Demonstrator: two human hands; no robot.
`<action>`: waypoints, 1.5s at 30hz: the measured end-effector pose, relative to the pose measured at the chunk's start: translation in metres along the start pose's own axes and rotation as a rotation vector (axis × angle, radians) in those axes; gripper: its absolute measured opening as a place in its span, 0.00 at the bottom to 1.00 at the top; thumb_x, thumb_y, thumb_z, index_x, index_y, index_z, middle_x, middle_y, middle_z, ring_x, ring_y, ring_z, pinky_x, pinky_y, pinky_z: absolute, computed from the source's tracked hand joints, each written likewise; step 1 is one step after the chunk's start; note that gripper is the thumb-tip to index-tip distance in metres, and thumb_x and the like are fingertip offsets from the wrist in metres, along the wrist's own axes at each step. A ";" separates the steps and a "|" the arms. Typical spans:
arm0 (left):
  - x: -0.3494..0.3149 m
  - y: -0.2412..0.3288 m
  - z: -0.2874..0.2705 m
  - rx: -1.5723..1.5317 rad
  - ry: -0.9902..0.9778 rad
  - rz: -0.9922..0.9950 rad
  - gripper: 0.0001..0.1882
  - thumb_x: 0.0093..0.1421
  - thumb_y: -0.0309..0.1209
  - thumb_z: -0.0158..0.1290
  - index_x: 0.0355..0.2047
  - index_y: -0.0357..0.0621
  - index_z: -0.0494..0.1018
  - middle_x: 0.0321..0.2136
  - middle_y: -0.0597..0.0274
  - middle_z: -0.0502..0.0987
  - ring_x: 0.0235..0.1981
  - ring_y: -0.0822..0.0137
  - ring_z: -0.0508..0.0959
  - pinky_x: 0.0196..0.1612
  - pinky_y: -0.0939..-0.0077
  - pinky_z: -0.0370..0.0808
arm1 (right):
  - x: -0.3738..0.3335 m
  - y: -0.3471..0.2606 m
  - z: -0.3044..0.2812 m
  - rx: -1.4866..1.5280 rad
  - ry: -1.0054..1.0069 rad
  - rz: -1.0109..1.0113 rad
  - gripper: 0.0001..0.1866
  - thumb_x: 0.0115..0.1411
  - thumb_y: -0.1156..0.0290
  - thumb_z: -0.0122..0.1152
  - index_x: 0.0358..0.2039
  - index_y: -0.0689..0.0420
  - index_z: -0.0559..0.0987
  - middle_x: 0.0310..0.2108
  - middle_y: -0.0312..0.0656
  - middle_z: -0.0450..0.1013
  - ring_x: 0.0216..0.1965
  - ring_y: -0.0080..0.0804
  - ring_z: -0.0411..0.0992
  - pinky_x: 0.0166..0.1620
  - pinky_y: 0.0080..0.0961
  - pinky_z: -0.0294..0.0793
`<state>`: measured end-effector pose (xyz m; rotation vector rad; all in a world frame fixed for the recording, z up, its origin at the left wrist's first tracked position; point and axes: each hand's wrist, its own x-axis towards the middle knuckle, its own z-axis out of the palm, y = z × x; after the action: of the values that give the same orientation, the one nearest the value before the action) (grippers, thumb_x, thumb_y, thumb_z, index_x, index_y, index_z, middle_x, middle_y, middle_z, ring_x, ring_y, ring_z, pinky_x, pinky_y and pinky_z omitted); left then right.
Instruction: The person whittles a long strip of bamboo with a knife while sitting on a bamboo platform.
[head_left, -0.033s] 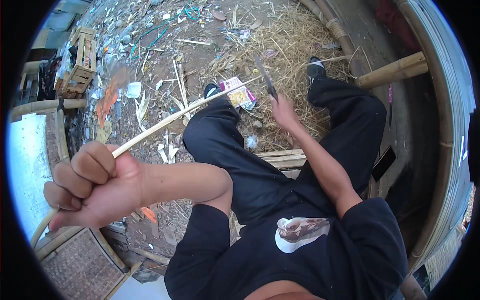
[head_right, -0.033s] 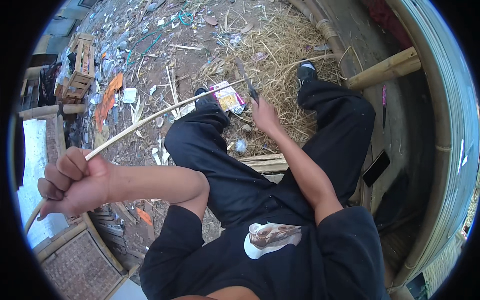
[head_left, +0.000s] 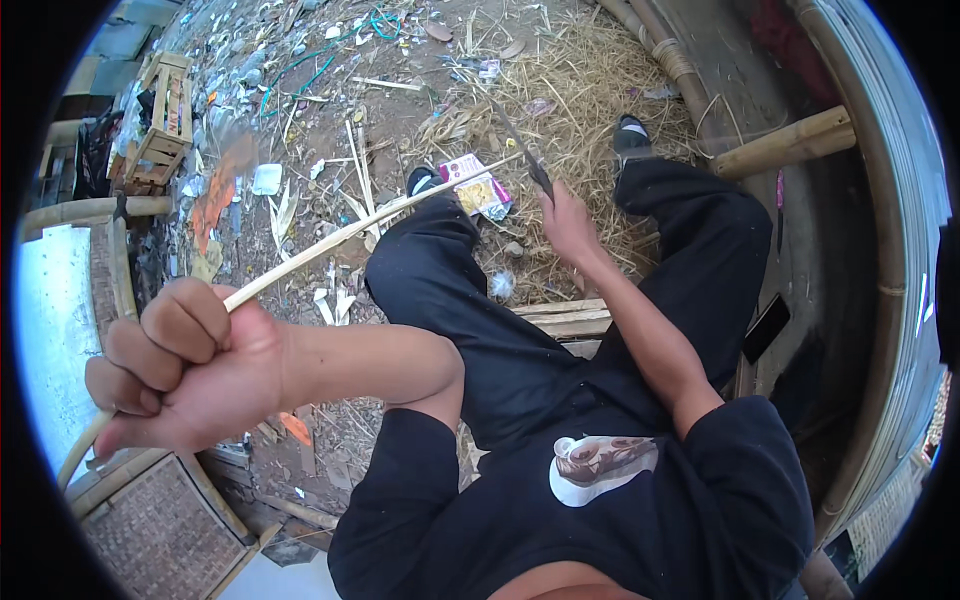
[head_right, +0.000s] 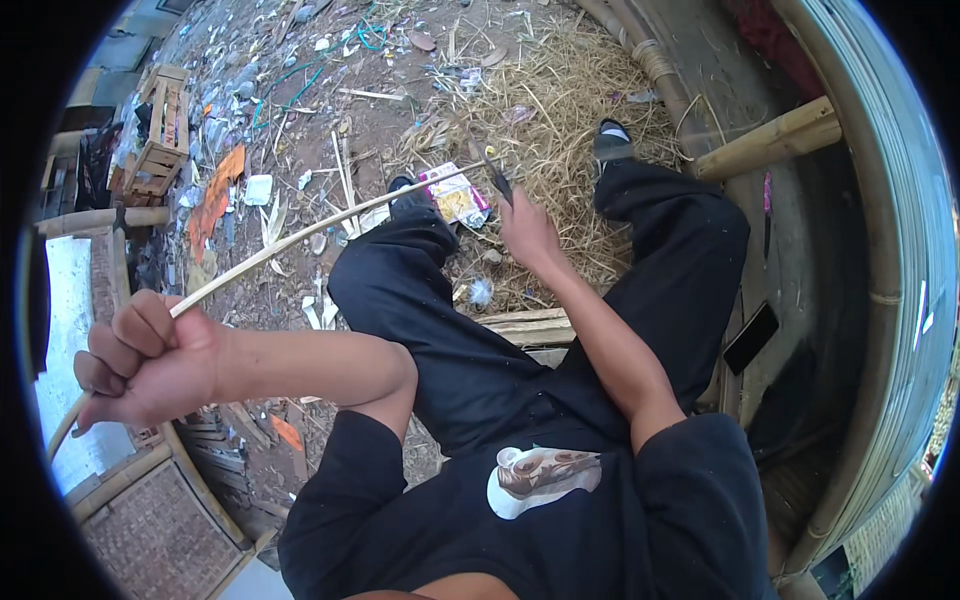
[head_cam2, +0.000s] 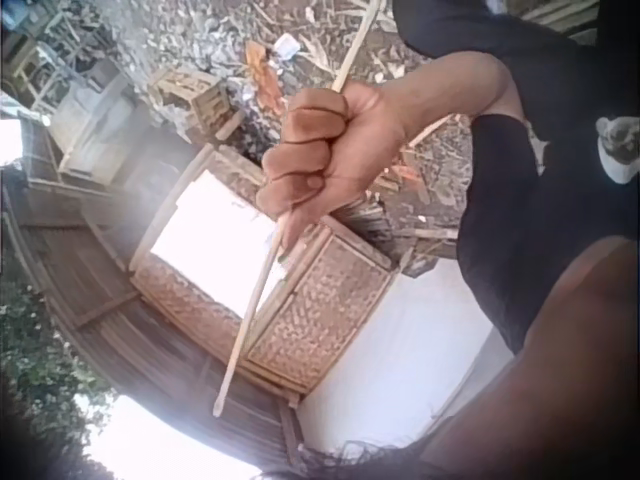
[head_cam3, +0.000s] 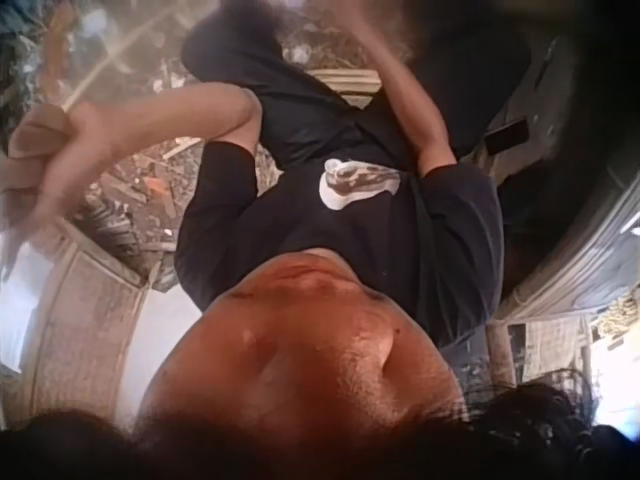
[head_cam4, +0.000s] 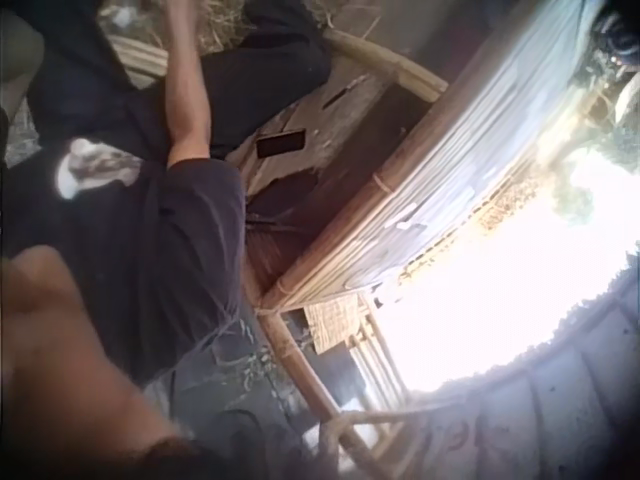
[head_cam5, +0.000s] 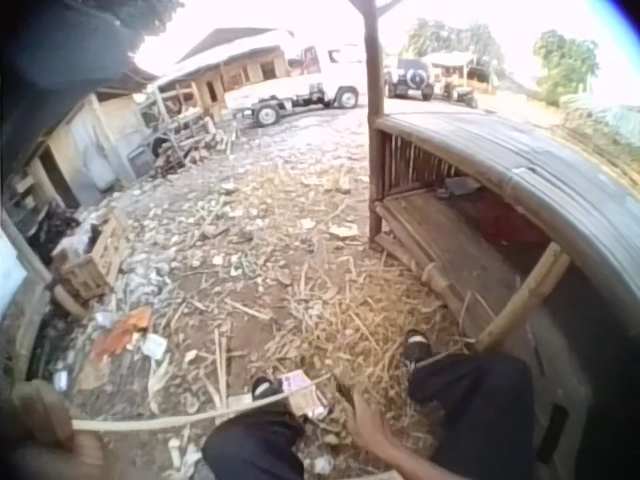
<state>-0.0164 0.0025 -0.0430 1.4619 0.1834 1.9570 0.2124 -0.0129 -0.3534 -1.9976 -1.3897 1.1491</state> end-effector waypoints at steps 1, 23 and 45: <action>0.000 0.001 0.000 0.000 0.007 0.003 0.26 0.65 0.56 0.34 0.16 0.54 0.51 0.10 0.74 0.49 0.09 0.81 0.41 0.11 0.84 0.37 | -0.018 -0.022 -0.014 -0.067 0.079 -0.155 0.16 0.62 0.64 0.46 0.42 0.65 0.67 0.27 0.61 0.73 0.30 0.58 0.73 0.33 0.51 0.69; 0.003 0.008 -0.003 -0.265 0.013 -0.085 0.28 0.64 0.58 0.34 0.14 0.53 0.53 0.09 0.75 0.47 0.09 0.81 0.42 0.11 0.83 0.39 | -0.020 -0.006 0.000 -0.132 0.328 -0.494 0.14 0.64 0.66 0.43 0.43 0.61 0.70 0.26 0.54 0.74 0.28 0.53 0.75 0.30 0.43 0.73; -0.004 -0.132 0.008 0.274 0.021 -0.305 0.27 0.64 0.49 0.40 0.12 0.51 0.49 0.09 0.71 0.48 0.11 0.76 0.46 0.16 0.78 0.47 | 0.038 -0.003 -0.093 -0.644 -0.378 0.071 0.23 0.60 0.57 0.47 0.39 0.67 0.77 0.35 0.58 0.74 0.39 0.50 0.74 0.44 0.38 0.73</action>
<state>0.0485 0.0987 -0.1075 1.4813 0.6673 1.7475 0.2934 0.0319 -0.3140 -2.3429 -2.1067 1.2679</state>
